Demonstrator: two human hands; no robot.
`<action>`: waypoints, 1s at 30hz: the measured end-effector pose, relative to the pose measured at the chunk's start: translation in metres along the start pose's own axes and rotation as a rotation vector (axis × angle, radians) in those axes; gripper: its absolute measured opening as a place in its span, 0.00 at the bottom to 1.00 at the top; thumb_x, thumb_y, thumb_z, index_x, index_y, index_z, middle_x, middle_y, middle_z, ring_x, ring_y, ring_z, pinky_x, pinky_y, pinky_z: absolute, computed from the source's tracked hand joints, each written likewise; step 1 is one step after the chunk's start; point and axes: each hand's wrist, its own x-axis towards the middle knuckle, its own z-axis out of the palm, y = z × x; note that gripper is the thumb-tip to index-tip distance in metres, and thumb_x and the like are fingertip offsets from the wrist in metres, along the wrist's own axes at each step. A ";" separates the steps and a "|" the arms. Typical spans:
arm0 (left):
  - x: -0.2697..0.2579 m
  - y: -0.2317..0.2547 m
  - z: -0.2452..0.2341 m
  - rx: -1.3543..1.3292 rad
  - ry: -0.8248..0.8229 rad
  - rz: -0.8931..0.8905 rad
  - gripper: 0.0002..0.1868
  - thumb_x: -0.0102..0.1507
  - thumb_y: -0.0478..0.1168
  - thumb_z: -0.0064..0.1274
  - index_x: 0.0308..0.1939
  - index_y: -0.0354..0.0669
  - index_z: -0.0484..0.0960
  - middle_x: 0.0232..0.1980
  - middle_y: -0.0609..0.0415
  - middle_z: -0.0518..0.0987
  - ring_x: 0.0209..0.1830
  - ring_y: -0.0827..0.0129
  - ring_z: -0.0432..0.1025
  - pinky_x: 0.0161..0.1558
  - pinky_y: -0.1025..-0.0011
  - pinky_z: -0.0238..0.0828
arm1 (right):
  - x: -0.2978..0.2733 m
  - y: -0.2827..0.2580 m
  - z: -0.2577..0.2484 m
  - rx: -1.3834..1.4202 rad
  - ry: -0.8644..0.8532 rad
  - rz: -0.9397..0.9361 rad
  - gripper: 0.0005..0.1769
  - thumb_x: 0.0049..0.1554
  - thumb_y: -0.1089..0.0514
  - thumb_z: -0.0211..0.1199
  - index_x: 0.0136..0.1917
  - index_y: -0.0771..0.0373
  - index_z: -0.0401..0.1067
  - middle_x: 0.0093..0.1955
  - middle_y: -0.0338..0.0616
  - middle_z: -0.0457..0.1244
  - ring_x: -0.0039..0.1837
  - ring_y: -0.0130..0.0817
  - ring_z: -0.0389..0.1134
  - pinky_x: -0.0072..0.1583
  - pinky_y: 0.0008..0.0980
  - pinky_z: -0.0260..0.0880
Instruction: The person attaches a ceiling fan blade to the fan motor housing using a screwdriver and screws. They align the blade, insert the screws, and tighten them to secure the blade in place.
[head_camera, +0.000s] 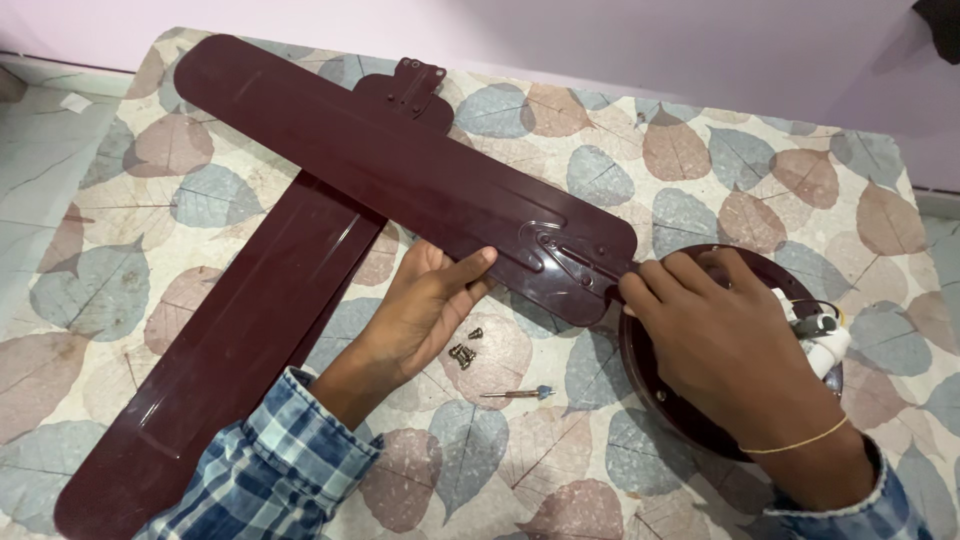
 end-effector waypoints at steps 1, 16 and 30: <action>-0.001 0.000 0.001 0.016 -0.019 0.004 0.24 0.65 0.30 0.51 0.60 0.29 0.58 0.60 0.39 0.72 0.62 0.63 0.72 0.71 0.64 0.68 | -0.001 0.000 0.000 -0.016 -0.038 0.021 0.14 0.59 0.54 0.54 0.55 0.59 0.72 0.49 0.39 0.67 0.55 0.35 0.68 0.61 0.40 0.64; 0.003 -0.006 -0.004 -0.023 0.078 -0.054 0.20 0.70 0.30 0.54 0.51 0.30 0.54 0.58 0.35 0.65 0.63 0.55 0.69 0.77 0.56 0.68 | -0.003 -0.001 0.006 -0.089 -0.036 0.022 0.13 0.60 0.54 0.56 0.53 0.62 0.73 0.51 0.42 0.67 0.57 0.39 0.68 0.62 0.41 0.64; -0.001 0.003 0.015 0.089 0.025 -0.005 0.31 0.65 0.31 0.52 0.69 0.30 0.58 0.63 0.45 0.71 0.64 0.66 0.70 0.70 0.62 0.66 | -0.010 0.008 0.013 -0.012 0.093 -0.009 0.16 0.57 0.57 0.57 0.56 0.66 0.70 0.51 0.46 0.67 0.56 0.41 0.66 0.61 0.43 0.63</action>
